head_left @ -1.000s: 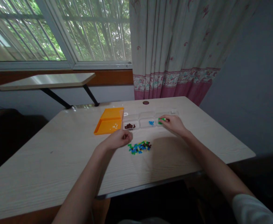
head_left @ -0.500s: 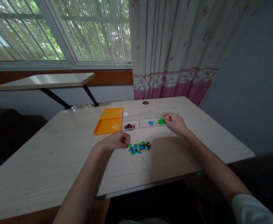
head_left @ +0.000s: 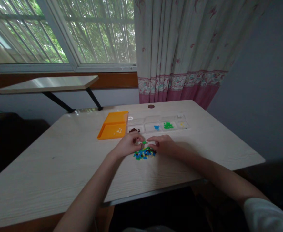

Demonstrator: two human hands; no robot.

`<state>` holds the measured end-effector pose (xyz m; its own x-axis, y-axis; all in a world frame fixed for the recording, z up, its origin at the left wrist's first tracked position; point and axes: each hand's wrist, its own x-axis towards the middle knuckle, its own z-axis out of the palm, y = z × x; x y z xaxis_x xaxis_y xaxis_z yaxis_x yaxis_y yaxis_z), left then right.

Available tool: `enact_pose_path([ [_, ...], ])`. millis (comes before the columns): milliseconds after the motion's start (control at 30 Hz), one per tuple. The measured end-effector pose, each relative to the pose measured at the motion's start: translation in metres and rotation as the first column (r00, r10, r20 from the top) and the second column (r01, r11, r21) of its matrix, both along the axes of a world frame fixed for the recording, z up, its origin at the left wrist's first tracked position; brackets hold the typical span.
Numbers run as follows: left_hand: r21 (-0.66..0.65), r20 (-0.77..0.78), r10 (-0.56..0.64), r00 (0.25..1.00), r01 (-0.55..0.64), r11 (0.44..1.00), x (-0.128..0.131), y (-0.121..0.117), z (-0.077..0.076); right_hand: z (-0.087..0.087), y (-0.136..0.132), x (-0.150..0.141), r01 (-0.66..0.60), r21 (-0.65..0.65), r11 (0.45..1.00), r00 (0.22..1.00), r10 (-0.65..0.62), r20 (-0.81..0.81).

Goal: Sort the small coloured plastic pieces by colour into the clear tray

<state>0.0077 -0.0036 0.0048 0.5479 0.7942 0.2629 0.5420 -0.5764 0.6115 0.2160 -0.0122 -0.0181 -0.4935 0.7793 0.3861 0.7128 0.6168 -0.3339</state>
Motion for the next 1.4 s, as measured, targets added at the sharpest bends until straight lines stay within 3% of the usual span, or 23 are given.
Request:
enact_pose_path([
  [200, 0.047, 0.033, -0.037, 0.999, 0.035, 0.998, 0.003, -0.001, -0.003, -0.002, -0.001, -0.001, -0.013, 0.026, 1.0, 0.998, 0.014, -0.061],
  [700, 0.014, 0.0, -0.04, 0.999, 0.04, 0.999, 0.006, -0.003, -0.002, -0.005, 0.001, 0.0, -0.054, 0.036, 0.998, 0.996, 0.056, -0.072],
  [833, 0.004, -0.013, -0.023, 1.0, 0.023, 1.0, 0.001, 0.0, -0.002, -0.002, 0.005, 0.004, -0.006, 0.107, 0.994, 0.993, 0.019, -0.119],
  [967, -0.035, -0.09, -0.043, 0.995, 0.04, 0.999, -0.007, 0.003, -0.001, 0.008, 0.012, 0.016, 0.119, 0.203, 0.972, 0.96, -0.06, -0.275],
  [1167, -0.162, -0.2, -0.144, 0.969, 0.112, 0.98, -0.014, 0.007, -0.005, 0.016, 0.022, 0.035, 0.277, 0.19, 0.942, 0.863, -0.156, -0.481],
  [1400, -0.189, -0.197, -0.166, 0.966, 0.129, 0.973, -0.014, 0.009, -0.009, 0.016, 0.024, 0.034, 0.243, 0.259, 0.935, 0.85, -0.077, -0.521],
])
